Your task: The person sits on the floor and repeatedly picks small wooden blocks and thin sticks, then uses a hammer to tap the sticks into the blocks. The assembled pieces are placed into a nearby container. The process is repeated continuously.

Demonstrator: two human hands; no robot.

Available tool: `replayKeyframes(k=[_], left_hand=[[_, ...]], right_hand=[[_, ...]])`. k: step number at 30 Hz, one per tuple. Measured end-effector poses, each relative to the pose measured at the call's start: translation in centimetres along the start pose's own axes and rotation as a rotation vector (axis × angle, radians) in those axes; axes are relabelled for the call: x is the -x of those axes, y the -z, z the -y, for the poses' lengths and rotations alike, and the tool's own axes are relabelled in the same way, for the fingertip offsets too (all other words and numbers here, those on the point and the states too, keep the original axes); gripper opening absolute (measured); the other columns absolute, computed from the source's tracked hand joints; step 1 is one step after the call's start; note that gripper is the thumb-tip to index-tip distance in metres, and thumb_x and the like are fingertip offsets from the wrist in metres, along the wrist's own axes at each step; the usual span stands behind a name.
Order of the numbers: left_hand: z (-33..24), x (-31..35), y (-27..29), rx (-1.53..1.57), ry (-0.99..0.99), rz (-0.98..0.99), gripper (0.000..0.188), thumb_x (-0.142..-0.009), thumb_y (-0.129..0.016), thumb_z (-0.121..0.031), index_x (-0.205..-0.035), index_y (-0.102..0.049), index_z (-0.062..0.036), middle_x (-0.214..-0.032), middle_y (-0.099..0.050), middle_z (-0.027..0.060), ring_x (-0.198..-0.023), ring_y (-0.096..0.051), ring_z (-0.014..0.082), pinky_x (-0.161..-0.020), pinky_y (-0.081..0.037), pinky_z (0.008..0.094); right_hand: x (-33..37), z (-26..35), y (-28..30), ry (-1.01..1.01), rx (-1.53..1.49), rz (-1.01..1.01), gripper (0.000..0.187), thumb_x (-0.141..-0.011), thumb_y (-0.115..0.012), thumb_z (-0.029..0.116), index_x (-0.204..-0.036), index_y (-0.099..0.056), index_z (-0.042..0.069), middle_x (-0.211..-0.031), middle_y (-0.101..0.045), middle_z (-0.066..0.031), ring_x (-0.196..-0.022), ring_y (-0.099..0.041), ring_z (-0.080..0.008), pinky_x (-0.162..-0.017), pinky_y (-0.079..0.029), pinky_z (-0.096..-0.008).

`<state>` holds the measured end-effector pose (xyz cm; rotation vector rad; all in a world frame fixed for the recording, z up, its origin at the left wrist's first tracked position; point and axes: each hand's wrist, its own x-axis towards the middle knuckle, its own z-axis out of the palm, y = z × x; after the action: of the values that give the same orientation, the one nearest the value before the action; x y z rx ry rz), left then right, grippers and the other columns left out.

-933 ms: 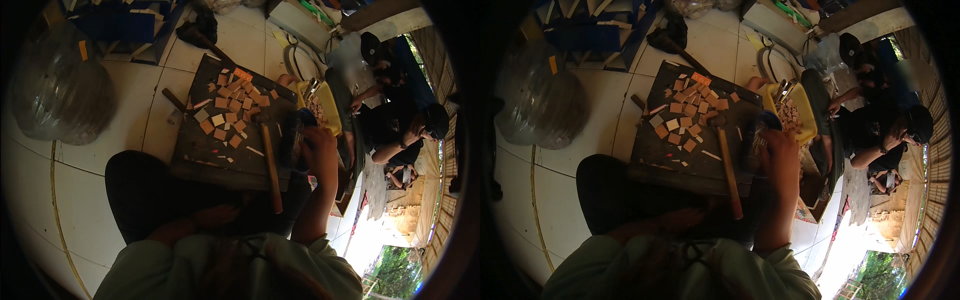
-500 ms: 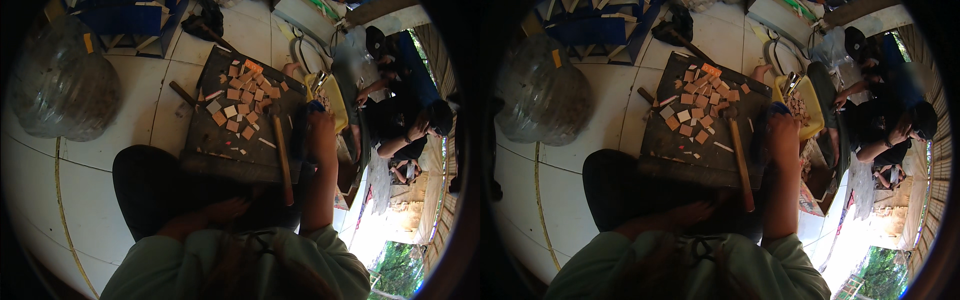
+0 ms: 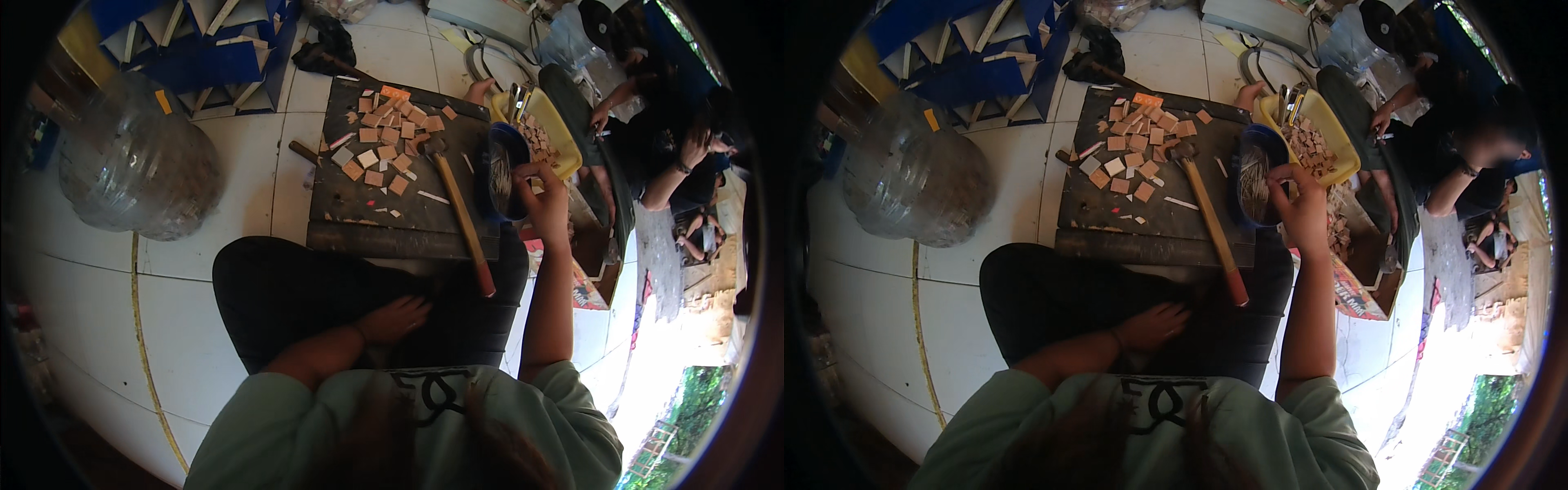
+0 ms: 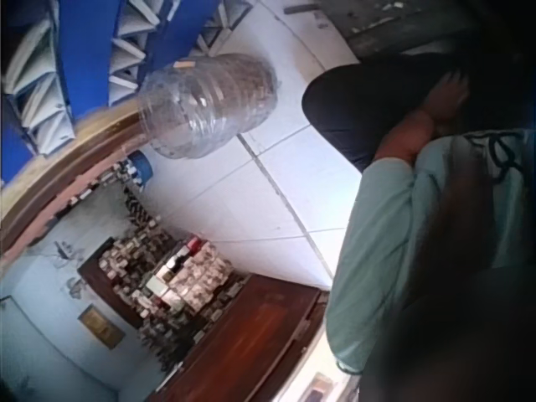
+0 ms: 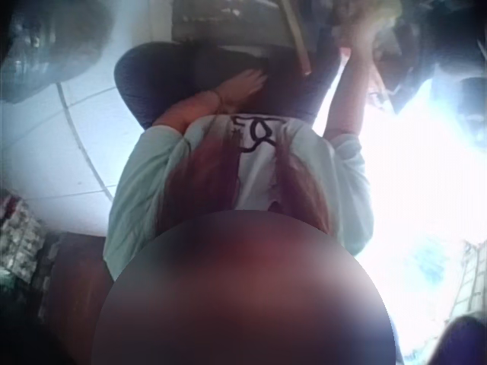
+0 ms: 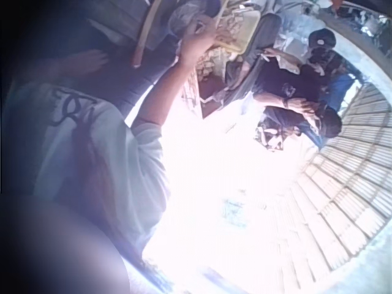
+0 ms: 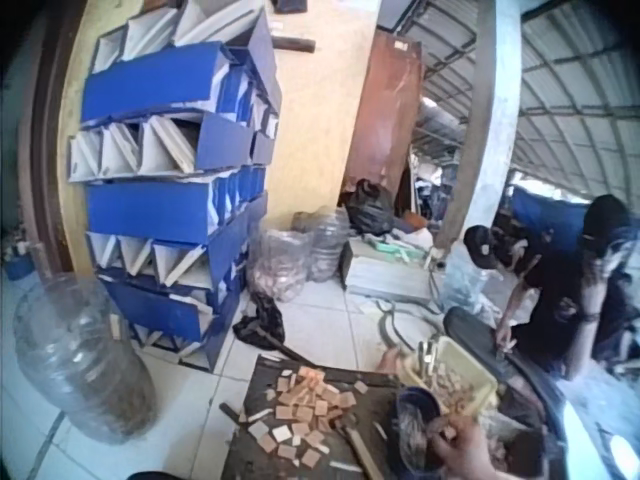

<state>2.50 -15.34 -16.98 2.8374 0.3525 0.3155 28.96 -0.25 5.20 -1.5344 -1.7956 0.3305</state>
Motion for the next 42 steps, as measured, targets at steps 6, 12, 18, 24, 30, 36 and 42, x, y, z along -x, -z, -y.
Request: replayKeyframes(k=[6,12,18,24,30,36,42], left_hand=[[1.2,-3.2,7.3,0.381,0.227,0.156,0.041,-0.085,-0.065,-0.022,-0.122,-0.060,-0.0036,-0.134,-0.052,0.0157,-0.126,-0.048,0.0309,-0.107,-0.036,0.0439],[2.0,-2.0,19.1,1.116,0.478,-0.135,0.023,-0.090,-0.067,-0.018,-0.107,-0.064,-0.0047,-0.102,-0.066,0.0079,-0.099,-0.062,0.0178,-0.083,-0.049,0.0325],[8.2,-2.3,23.6,0.305,0.685,-0.625,0.020,-0.085,-0.071,-0.017,-0.099,-0.066,-0.0035,-0.087,-0.063,0.0081,-0.083,-0.061,0.0216,-0.074,-0.049,0.0338],[10.0,-4.4,21.3,-0.023,0.856,-0.671,0.020,-0.080,-0.075,-0.016,-0.093,-0.068,-0.0014,-0.089,-0.058,0.0095,-0.086,-0.061,0.0289,-0.076,-0.050,0.0382],[9.7,-3.9,20.1,0.209,0.655,-0.840,0.021,-0.079,-0.072,-0.006,-0.099,-0.066,-0.0047,-0.087,-0.060,0.0071,-0.087,-0.060,0.0278,-0.079,-0.047,0.0399],[9.6,-3.4,20.5,0.360,0.583,-0.872,0.013,-0.080,-0.069,-0.006,-0.092,-0.063,-0.0069,-0.085,-0.064,0.0049,-0.085,-0.060,0.0248,-0.082,-0.044,0.0398],[9.5,-3.1,20.2,0.345,0.596,-0.813,0.012,-0.077,-0.072,-0.009,-0.087,-0.066,-0.0095,-0.077,-0.063,0.0023,-0.083,-0.058,0.0225,-0.084,-0.042,0.0375]], right_hand=[[1.4,-1.2,-0.3,-0.233,-0.494,-0.118,0.010,-0.087,-0.070,0.003,-0.096,-0.067,0.000,-0.091,-0.070,-0.0020,-0.085,-0.062,-0.0075,-0.080,-0.048,-0.0229],[1.2,-0.3,-0.3,-0.289,-0.740,-0.254,0.009,-0.087,-0.070,0.002,-0.096,-0.068,-0.001,-0.095,-0.070,-0.0044,-0.088,-0.061,-0.0086,-0.084,-0.046,-0.0223],[2.6,2.1,0.0,-0.222,-0.992,-0.347,0.021,-0.093,-0.063,0.006,-0.113,-0.062,-0.001,-0.092,-0.067,-0.0042,-0.074,-0.054,-0.0066,-0.071,-0.043,-0.0189],[5.6,7.0,-2.2,-0.281,-0.897,-0.317,0.031,-0.090,-0.065,0.001,-0.120,-0.061,-0.001,-0.093,-0.067,-0.0026,-0.081,-0.059,-0.0077,-0.076,-0.046,-0.0206],[5.6,9.5,-6.5,0.026,-0.237,-0.125,0.022,-0.081,-0.070,-0.005,-0.102,-0.068,0.001,-0.088,-0.071,-0.0074,-0.079,-0.066,-0.0116,-0.074,-0.051,-0.0244],[5.3,9.6,-8.2,-0.062,-0.123,-0.031,0.019,-0.079,-0.072,-0.001,-0.098,-0.068,0.000,-0.090,-0.072,-0.0095,-0.080,-0.068,-0.0140,-0.075,-0.052,-0.0259],[5.2,9.2,-8.3,-0.153,-0.267,-0.003,0.009,-0.084,-0.071,0.001,-0.091,-0.067,-0.001,-0.087,-0.071,-0.0055,-0.078,-0.064,-0.0093,-0.073,-0.050,-0.0236]])
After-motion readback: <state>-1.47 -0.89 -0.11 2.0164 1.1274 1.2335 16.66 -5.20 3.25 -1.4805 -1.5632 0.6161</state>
